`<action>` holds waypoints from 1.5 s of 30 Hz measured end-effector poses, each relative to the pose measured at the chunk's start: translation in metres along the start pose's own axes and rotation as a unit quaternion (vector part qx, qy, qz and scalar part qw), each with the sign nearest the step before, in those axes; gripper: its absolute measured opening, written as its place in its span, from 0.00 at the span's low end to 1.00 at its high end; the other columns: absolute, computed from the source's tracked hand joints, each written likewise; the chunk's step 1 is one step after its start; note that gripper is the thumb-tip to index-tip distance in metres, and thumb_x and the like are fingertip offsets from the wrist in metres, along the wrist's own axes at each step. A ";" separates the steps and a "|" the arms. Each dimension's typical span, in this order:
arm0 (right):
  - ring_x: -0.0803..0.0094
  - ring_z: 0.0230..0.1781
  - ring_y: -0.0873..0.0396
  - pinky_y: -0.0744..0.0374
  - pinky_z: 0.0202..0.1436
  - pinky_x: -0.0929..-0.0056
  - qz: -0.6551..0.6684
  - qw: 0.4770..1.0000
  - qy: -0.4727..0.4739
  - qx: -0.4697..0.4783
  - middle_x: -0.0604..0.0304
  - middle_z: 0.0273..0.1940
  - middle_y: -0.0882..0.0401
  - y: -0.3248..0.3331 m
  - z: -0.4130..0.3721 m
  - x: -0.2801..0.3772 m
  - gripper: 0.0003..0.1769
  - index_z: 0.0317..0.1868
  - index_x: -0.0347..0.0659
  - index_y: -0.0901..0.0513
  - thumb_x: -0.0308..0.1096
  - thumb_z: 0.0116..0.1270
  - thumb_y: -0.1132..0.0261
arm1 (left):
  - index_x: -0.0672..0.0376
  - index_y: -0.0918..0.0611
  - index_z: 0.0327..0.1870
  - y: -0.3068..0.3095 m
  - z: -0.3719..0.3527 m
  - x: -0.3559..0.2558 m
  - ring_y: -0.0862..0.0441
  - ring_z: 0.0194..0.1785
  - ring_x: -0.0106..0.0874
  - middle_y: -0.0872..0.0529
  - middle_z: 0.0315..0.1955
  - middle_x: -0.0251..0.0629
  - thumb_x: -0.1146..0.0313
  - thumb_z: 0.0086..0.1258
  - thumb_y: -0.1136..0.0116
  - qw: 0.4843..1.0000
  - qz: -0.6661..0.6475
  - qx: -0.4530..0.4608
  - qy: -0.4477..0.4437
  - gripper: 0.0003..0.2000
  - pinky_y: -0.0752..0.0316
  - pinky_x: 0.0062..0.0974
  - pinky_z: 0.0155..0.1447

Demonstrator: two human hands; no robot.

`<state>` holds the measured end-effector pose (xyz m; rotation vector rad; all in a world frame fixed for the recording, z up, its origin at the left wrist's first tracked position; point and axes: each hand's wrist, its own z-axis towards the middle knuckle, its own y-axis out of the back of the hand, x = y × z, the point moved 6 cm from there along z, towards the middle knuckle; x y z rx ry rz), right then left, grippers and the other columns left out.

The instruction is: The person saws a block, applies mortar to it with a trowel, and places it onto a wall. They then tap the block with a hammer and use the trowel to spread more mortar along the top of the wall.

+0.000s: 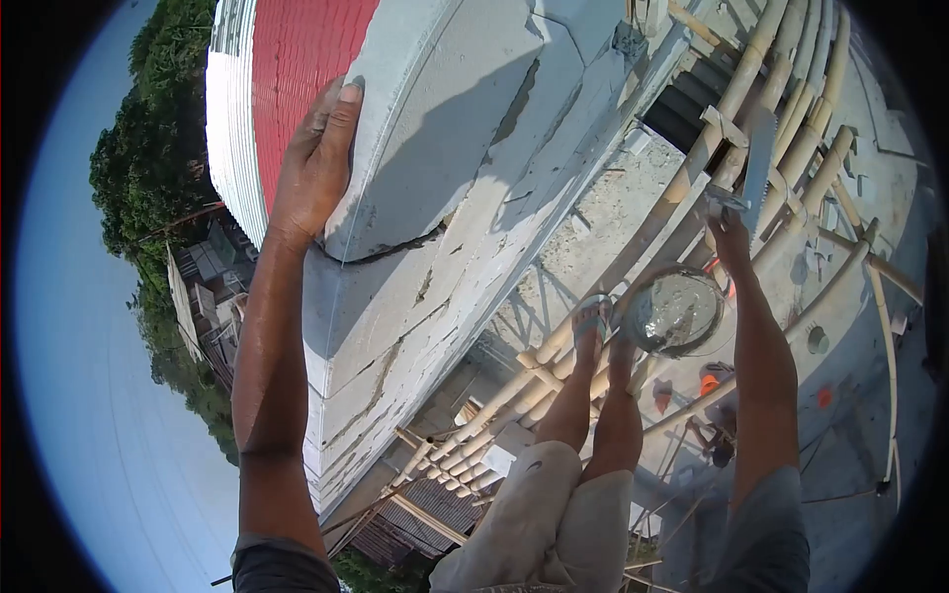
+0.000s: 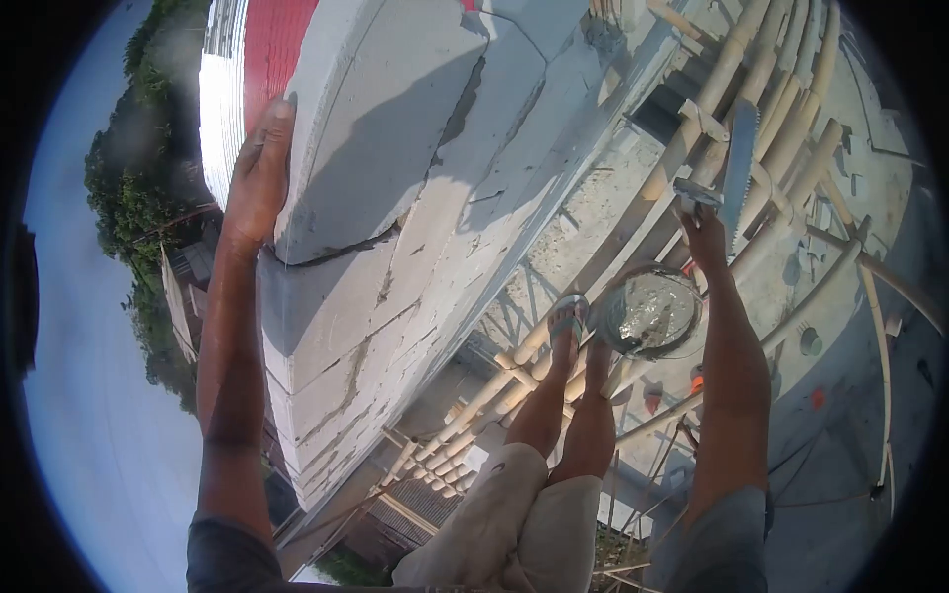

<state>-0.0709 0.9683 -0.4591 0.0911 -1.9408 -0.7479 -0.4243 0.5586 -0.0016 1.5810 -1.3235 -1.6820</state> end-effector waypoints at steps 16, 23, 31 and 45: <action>0.85 0.22 0.33 0.31 0.21 0.81 0.286 0.944 -0.162 -0.032 0.68 0.30 0.27 0.112 -0.119 0.330 0.23 0.73 0.45 0.32 0.32 0.81 0.47 | 0.66 0.28 0.72 -0.022 0.009 -0.014 0.12 0.53 0.52 0.12 0.46 0.63 0.35 0.80 0.57 0.988 -0.097 0.118 0.015 0.39 0.22 0.44 0.61; 0.84 0.23 0.31 0.30 0.21 0.81 0.241 0.961 -0.137 0.007 0.67 0.31 0.27 0.098 -0.130 0.371 0.24 0.74 0.43 0.32 0.30 0.80 0.46 | 0.64 0.24 0.66 -0.014 0.003 -0.033 0.12 0.45 0.54 0.11 0.37 0.59 0.38 0.80 0.56 0.992 -0.063 0.107 -0.015 0.34 0.21 0.52 0.53; 0.77 0.23 0.26 0.25 0.26 0.71 0.152 0.986 0.041 0.052 0.61 0.33 0.23 0.110 -0.083 0.505 0.28 0.77 0.43 0.37 0.34 0.80 0.46 | 0.63 0.24 0.66 -0.021 0.004 -0.027 0.13 0.50 0.55 0.12 0.42 0.59 0.37 0.80 0.55 0.995 -0.062 0.069 -0.028 0.34 0.21 0.50 0.56; 0.39 0.39 0.13 0.14 0.40 0.48 -0.364 0.917 0.154 0.056 0.41 0.41 0.13 0.065 -0.021 0.561 0.24 0.65 0.44 0.28 0.51 0.80 0.44 | 0.64 0.26 0.72 -0.023 0.002 -0.027 0.14 0.58 0.50 0.11 0.49 0.56 0.33 0.80 0.63 0.994 -0.050 0.094 -0.002 0.40 0.22 0.47 0.65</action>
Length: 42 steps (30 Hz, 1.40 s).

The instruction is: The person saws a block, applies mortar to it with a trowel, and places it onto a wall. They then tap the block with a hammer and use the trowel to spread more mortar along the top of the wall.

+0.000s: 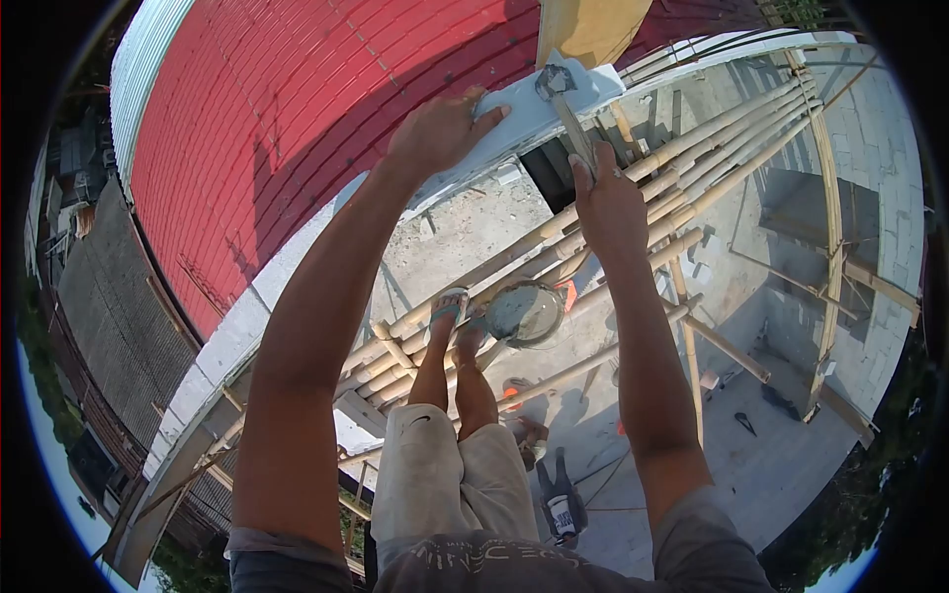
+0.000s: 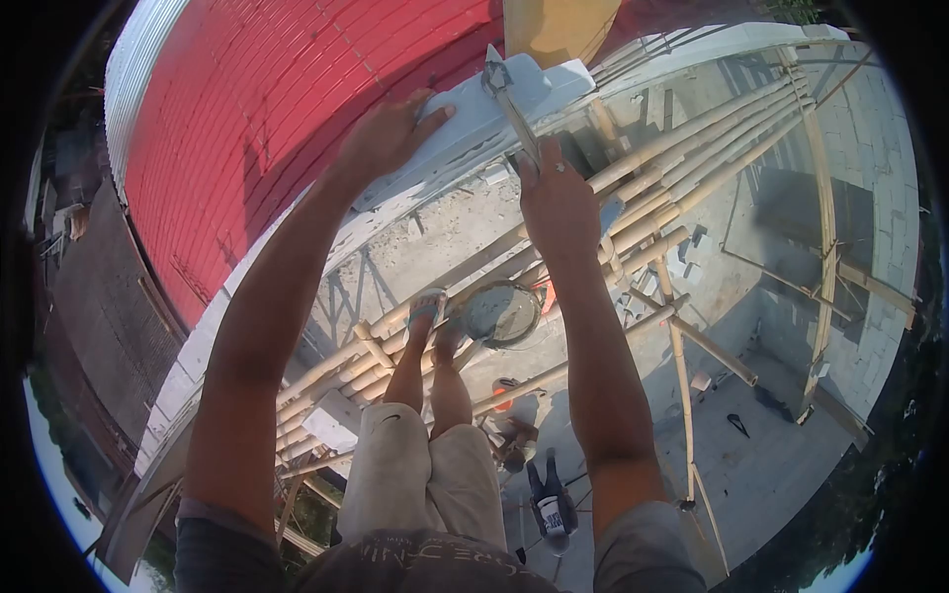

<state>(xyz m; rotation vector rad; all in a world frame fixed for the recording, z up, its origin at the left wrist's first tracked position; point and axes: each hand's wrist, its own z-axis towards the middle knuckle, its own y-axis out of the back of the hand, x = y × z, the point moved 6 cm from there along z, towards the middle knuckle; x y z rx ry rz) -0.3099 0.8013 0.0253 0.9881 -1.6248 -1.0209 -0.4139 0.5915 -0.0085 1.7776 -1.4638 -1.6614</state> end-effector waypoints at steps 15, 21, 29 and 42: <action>0.34 0.41 0.16 0.18 0.40 0.42 0.028 0.999 -0.009 0.021 0.38 0.41 0.13 0.007 -0.005 0.004 0.25 0.65 0.44 0.27 0.52 0.80 0.44 | 0.64 0.24 0.66 0.002 -0.001 0.002 0.12 0.46 0.51 0.10 0.37 0.55 0.36 0.81 0.61 0.999 -0.010 -0.012 -0.030 0.36 0.20 0.51 0.55; 0.53 0.29 0.15 0.19 0.35 0.54 0.295 0.946 -0.088 -0.101 0.47 0.32 0.15 0.022 -0.012 -0.023 0.25 0.65 0.39 0.25 0.50 0.80 0.43 | 0.63 0.24 0.66 0.000 0.000 0.003 0.12 0.47 0.52 0.10 0.39 0.55 0.37 0.81 0.60 1.000 0.003 0.004 -0.015 0.34 0.21 0.52 0.55; 0.76 0.23 0.25 0.23 0.25 0.72 0.490 0.819 -0.296 0.048 0.63 0.28 0.24 -0.010 0.028 -0.119 0.14 0.54 0.42 0.22 0.42 0.80 0.41 | 0.59 0.23 0.65 0.001 -0.003 0.000 0.12 0.45 0.52 0.11 0.37 0.55 0.38 0.81 0.58 1.000 -0.023 0.004 -0.019 0.31 0.21 0.53 0.52; 0.81 0.19 0.29 0.31 0.17 0.80 0.407 0.857 -0.185 0.257 0.67 0.29 0.27 -0.027 0.100 -0.112 0.27 0.67 0.39 0.24 0.47 0.76 0.35 | 0.62 0.22 0.59 0.006 -0.004 -0.003 0.11 0.44 0.50 0.11 0.35 0.54 0.38 0.81 0.58 0.999 -0.011 0.013 -0.027 0.31 0.20 0.52 0.51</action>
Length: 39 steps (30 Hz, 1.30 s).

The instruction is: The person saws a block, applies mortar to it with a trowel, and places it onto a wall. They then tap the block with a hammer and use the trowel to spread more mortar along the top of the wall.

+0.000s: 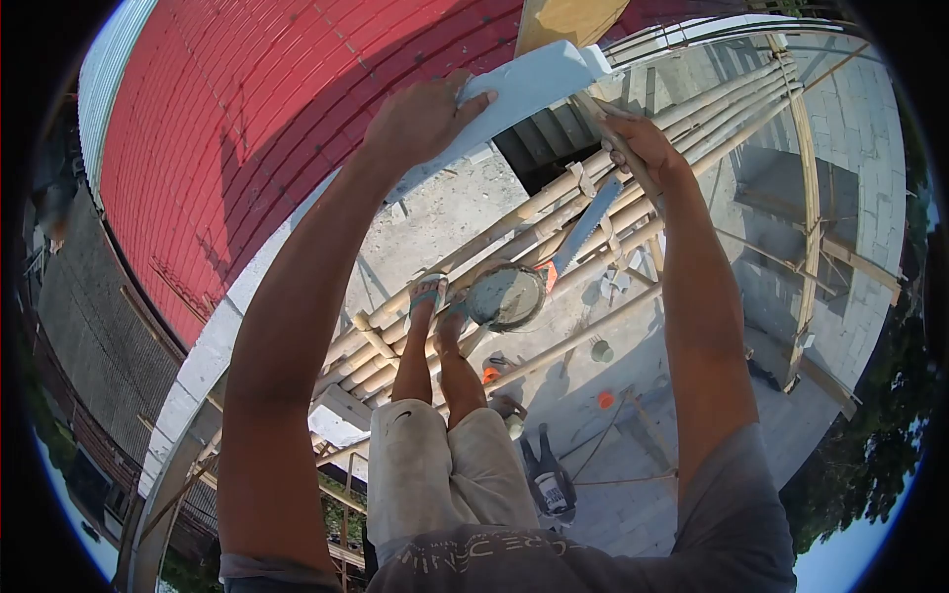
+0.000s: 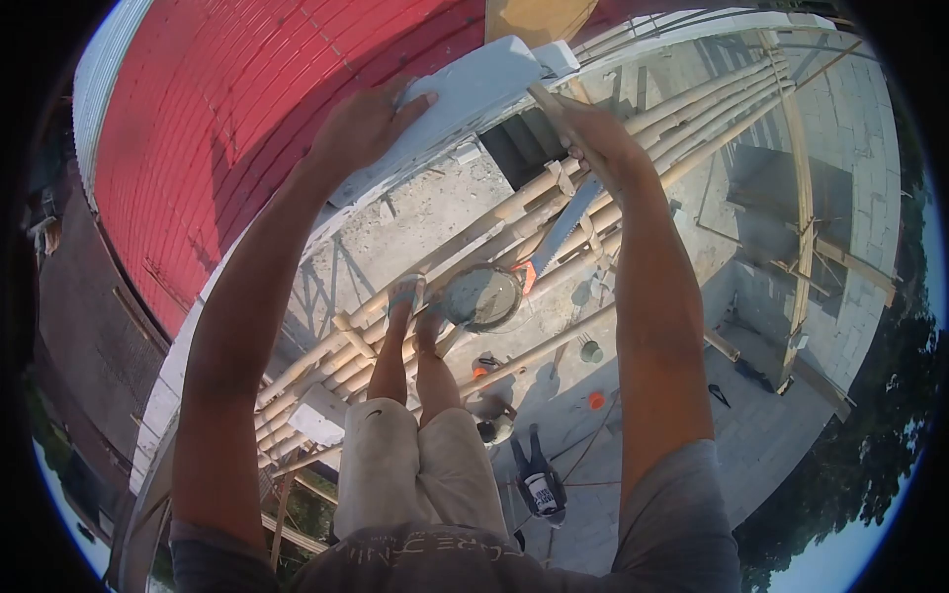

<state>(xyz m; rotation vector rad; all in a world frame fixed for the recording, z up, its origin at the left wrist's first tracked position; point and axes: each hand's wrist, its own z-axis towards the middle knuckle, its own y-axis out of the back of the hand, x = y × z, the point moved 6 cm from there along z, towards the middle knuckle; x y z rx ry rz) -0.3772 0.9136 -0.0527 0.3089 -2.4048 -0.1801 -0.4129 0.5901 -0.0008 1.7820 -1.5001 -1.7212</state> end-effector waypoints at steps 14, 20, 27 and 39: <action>0.82 0.18 0.30 0.30 0.18 0.81 0.014 0.997 0.041 0.062 0.68 0.27 0.26 -0.006 0.007 -0.003 0.31 0.76 0.46 0.29 0.46 0.77 0.38 | 0.61 0.23 0.63 -0.002 0.001 0.003 0.12 0.43 0.52 0.11 0.34 0.53 0.38 0.81 0.58 1.000 0.003 -0.014 0.015 0.32 0.19 0.52 0.51; 0.81 0.18 0.30 0.30 0.18 0.80 0.032 0.997 0.042 0.051 0.68 0.26 0.26 -0.005 0.006 -0.003 0.28 0.73 0.45 0.25 0.44 0.77 0.36 | 0.60 0.22 0.61 -0.007 0.001 0.007 0.12 0.43 0.52 0.11 0.35 0.53 0.37 0.81 0.58 0.999 -0.002 -0.035 0.004 0.32 0.20 0.52 0.51; 0.81 0.17 0.30 0.32 0.17 0.79 0.035 0.997 0.052 -0.048 0.68 0.25 0.27 -0.008 0.001 0.001 0.30 0.75 0.45 0.28 0.42 0.76 0.35 | 0.60 0.22 0.59 -0.007 0.001 0.007 0.12 0.43 0.52 0.11 0.35 0.53 0.37 0.81 0.57 0.999 -0.012 -0.039 0.000 0.31 0.20 0.53 0.50; 0.80 0.19 0.29 0.29 0.21 0.78 0.028 0.855 0.209 -0.474 0.66 0.25 0.27 -0.020 -0.071 -0.064 0.26 0.71 0.37 0.27 0.40 0.79 0.38 | 0.58 0.22 0.63 -0.007 -0.001 0.008 0.12 0.44 0.52 0.11 0.36 0.53 0.40 0.82 0.59 0.998 0.008 -0.056 -0.001 0.29 0.20 0.53 0.51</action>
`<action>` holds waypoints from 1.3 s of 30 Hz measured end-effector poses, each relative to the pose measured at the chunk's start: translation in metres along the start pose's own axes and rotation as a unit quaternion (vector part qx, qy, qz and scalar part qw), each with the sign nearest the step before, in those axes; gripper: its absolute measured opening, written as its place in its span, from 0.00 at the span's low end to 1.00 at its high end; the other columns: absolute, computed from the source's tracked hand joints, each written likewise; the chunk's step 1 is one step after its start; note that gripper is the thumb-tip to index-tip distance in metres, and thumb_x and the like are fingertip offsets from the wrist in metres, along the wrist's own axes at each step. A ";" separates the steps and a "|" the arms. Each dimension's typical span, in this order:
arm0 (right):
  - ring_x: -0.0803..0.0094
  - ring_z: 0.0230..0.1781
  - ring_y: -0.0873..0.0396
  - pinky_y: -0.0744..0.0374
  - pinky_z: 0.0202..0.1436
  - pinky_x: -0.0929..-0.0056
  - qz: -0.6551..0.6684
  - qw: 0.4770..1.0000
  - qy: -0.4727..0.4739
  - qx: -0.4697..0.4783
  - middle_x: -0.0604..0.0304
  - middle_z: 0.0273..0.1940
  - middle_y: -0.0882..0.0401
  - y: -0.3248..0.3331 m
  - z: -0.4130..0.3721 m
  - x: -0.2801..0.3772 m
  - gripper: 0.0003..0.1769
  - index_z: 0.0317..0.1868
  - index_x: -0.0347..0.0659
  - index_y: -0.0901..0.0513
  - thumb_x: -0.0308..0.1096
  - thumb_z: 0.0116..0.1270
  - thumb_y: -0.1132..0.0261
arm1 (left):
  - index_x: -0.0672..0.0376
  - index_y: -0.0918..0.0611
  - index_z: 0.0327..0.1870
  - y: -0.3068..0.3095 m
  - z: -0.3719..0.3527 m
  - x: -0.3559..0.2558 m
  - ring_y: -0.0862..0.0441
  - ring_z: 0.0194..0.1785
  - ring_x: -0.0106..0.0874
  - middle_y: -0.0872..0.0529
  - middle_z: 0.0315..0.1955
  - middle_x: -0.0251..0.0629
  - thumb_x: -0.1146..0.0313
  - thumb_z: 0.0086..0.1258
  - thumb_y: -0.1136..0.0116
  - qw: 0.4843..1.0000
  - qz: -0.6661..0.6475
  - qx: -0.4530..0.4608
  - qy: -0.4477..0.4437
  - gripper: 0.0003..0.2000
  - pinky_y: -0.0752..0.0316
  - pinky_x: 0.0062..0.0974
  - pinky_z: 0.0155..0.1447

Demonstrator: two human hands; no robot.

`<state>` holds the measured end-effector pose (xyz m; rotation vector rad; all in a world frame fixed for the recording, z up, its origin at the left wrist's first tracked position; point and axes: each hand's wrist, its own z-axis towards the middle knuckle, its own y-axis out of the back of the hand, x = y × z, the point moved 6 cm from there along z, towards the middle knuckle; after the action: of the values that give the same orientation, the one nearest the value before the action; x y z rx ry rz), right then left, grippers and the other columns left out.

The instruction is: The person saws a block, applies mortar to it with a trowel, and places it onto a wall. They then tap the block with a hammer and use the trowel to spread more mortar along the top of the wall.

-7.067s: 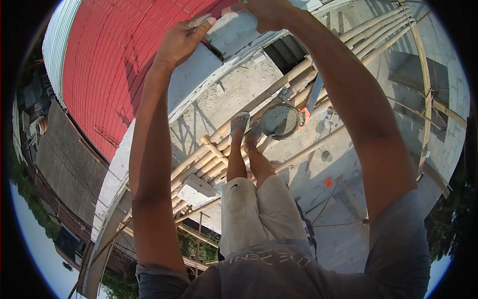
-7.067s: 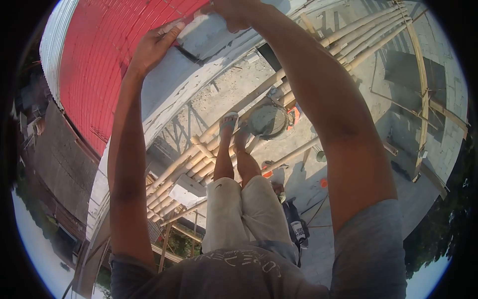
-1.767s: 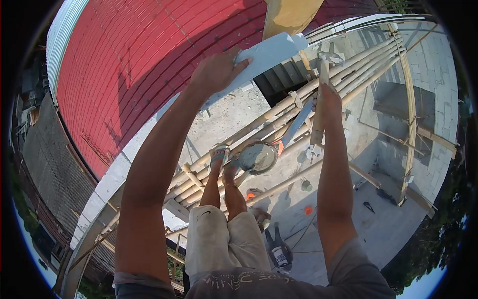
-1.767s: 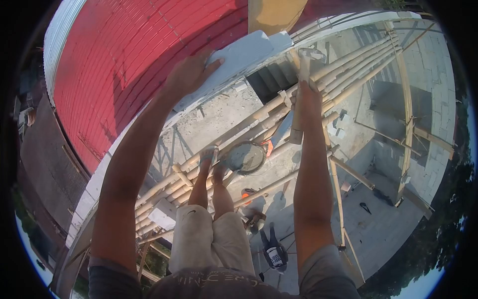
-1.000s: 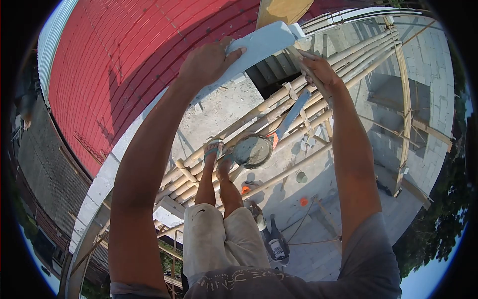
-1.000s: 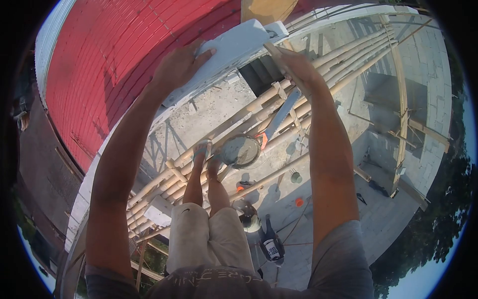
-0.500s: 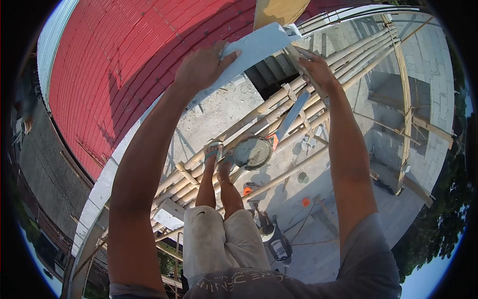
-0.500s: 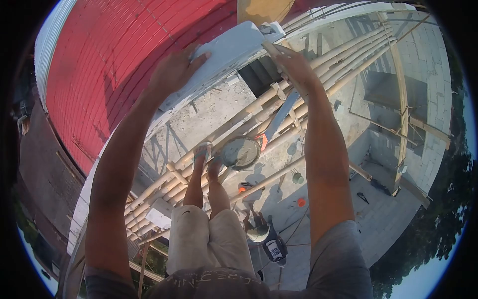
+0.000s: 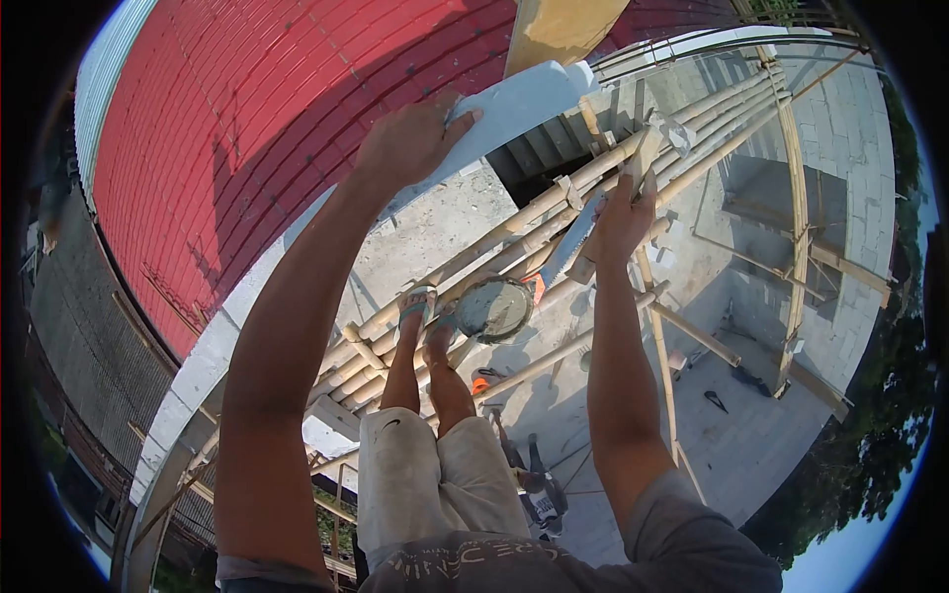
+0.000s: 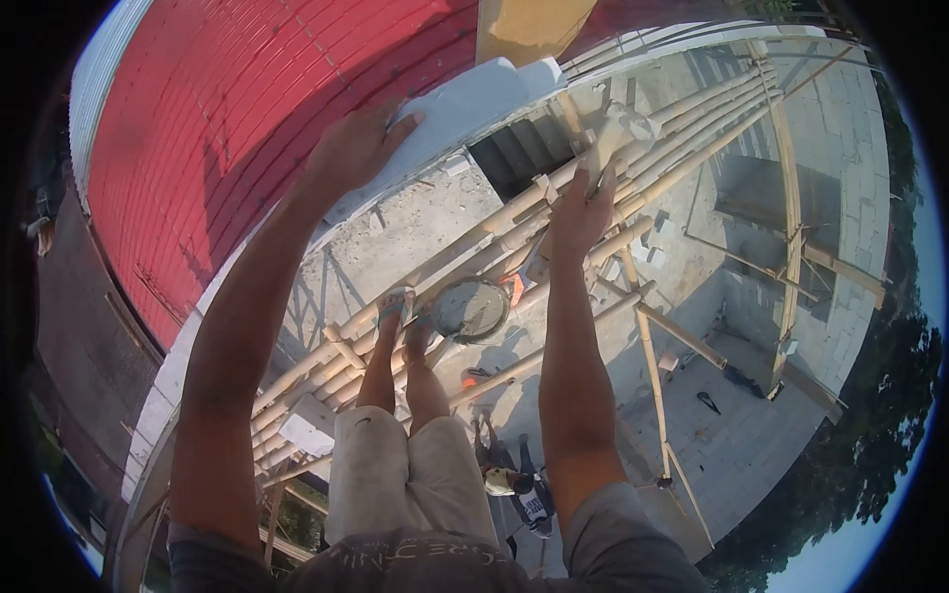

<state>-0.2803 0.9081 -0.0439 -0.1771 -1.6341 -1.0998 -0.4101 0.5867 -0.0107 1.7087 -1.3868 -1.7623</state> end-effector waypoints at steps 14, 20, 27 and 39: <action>0.55 0.39 0.13 0.15 0.40 0.58 -0.147 0.920 0.327 0.158 0.57 0.42 0.13 -0.025 -0.048 0.128 0.25 0.72 0.70 0.23 0.45 0.76 0.36 | 0.59 0.23 0.68 0.006 0.004 0.005 0.13 0.51 0.53 0.11 0.46 0.55 0.41 0.83 0.59 1.000 -0.006 0.010 0.007 0.31 0.22 0.49 0.58; 0.53 0.40 0.12 0.14 0.40 0.56 -0.136 0.931 0.297 0.162 0.56 0.44 0.12 -0.024 -0.051 0.113 0.26 0.72 0.69 0.24 0.44 0.75 0.34 | 0.59 0.24 0.69 0.005 0.003 0.000 0.13 0.50 0.56 0.11 0.42 0.57 0.41 0.83 0.62 1.000 -0.009 0.026 -0.003 0.32 0.21 0.53 0.57; 0.76 0.33 0.18 0.19 0.33 0.73 0.116 0.992 0.043 0.022 0.57 0.42 0.14 -0.012 -0.066 0.047 0.29 0.74 0.40 0.27 0.37 0.77 0.34 | 0.57 0.23 0.69 0.007 0.004 0.001 0.14 0.54 0.56 0.12 0.46 0.61 0.43 0.84 0.60 0.999 0.017 0.024 0.039 0.29 0.22 0.47 0.59; 0.77 0.19 0.25 0.24 0.20 0.73 0.233 0.936 -0.212 0.159 0.60 0.31 0.19 -0.024 -0.053 0.006 0.32 0.75 0.45 0.26 0.39 0.72 0.34 | 0.62 0.21 0.66 0.009 0.004 -0.005 0.14 0.53 0.58 0.12 0.47 0.62 0.44 0.85 0.61 1.000 -0.006 -0.006 -0.024 0.29 0.21 0.47 0.57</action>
<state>-0.2614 0.8540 -0.0544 -0.5889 -1.9898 -0.4406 -0.4158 0.5881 -0.0019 1.6829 -1.3844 -1.8253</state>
